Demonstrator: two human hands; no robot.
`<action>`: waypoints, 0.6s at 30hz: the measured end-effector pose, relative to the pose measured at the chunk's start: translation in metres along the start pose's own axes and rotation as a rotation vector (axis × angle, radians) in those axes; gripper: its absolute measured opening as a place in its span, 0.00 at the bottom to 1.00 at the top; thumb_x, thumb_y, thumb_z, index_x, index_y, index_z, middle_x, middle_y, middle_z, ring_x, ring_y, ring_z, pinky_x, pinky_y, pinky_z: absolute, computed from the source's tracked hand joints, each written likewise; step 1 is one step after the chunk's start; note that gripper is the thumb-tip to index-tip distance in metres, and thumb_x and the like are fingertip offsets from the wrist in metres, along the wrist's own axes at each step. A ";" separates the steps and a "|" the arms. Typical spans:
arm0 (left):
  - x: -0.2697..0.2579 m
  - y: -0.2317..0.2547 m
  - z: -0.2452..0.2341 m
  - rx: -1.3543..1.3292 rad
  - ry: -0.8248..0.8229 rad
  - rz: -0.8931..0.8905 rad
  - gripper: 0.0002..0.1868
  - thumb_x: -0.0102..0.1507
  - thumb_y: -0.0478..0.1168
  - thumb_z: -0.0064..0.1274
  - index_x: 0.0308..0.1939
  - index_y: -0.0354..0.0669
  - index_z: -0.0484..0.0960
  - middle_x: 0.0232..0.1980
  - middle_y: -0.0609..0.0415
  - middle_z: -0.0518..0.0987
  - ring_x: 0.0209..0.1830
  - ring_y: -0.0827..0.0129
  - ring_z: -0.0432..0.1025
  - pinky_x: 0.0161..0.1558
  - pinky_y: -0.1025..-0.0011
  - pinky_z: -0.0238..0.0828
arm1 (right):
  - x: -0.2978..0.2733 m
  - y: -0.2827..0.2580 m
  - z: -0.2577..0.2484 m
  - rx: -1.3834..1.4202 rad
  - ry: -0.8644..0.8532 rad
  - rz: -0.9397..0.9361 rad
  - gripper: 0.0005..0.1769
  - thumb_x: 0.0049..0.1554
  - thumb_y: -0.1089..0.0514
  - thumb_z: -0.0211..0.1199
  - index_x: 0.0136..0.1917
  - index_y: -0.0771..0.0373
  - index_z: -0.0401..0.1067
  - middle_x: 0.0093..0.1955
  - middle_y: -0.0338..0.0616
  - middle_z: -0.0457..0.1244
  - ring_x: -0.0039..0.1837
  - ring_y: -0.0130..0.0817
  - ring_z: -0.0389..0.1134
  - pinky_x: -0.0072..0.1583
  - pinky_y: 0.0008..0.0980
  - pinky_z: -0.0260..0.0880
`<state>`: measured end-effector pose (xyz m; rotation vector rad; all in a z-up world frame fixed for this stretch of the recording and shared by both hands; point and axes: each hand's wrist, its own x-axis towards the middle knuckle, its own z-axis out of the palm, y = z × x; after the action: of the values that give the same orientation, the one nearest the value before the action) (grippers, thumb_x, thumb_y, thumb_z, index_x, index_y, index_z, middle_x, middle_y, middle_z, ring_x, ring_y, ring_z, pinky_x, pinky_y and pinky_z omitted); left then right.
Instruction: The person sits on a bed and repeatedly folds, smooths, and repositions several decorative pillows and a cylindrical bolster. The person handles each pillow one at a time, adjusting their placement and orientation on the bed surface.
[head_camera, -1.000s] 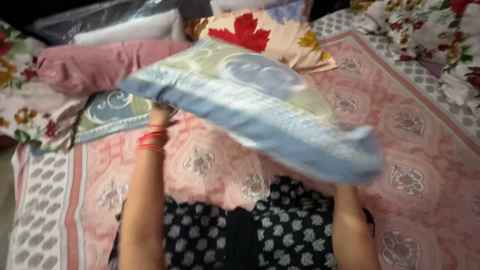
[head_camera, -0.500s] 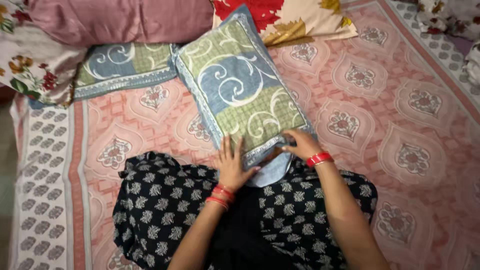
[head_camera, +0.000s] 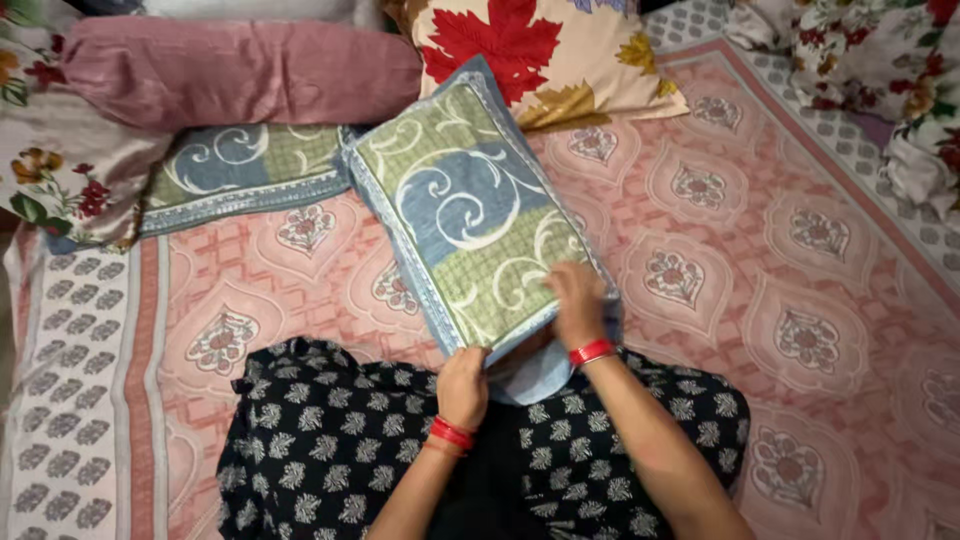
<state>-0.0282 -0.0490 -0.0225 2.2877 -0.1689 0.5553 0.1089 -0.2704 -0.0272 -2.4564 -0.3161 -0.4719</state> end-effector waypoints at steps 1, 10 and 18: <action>0.001 -0.001 -0.001 -0.025 0.011 -0.012 0.12 0.59 0.30 0.45 0.44 0.43 0.81 0.35 0.43 0.78 0.38 0.47 0.74 0.40 0.54 0.70 | 0.006 0.015 0.000 0.147 0.039 0.282 0.06 0.67 0.53 0.58 0.55 0.53 0.73 0.55 0.42 0.66 0.63 0.42 0.64 0.64 0.49 0.61; -0.010 -0.009 -0.002 -0.068 -0.122 0.036 0.17 0.53 0.30 0.48 0.44 0.44 0.82 0.35 0.44 0.79 0.39 0.48 0.74 0.42 0.54 0.71 | 0.008 0.131 -0.075 -0.348 -0.476 0.415 0.11 0.51 0.62 0.61 0.45 0.56 0.81 0.44 0.59 0.70 0.48 0.57 0.72 0.48 0.50 0.70; -0.020 -0.032 0.011 0.179 -0.396 -0.011 0.07 0.59 0.32 0.50 0.39 0.45 0.79 0.38 0.46 0.81 0.41 0.49 0.75 0.39 0.53 0.72 | -0.020 0.138 -0.071 -0.342 -0.440 0.456 0.21 0.43 0.69 0.59 0.50 0.59 0.79 0.47 0.59 0.72 0.52 0.53 0.74 0.55 0.43 0.74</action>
<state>-0.0328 -0.0354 -0.0591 2.5524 -0.3091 0.1078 0.1178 -0.4241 -0.0545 -2.8366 0.1714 0.2337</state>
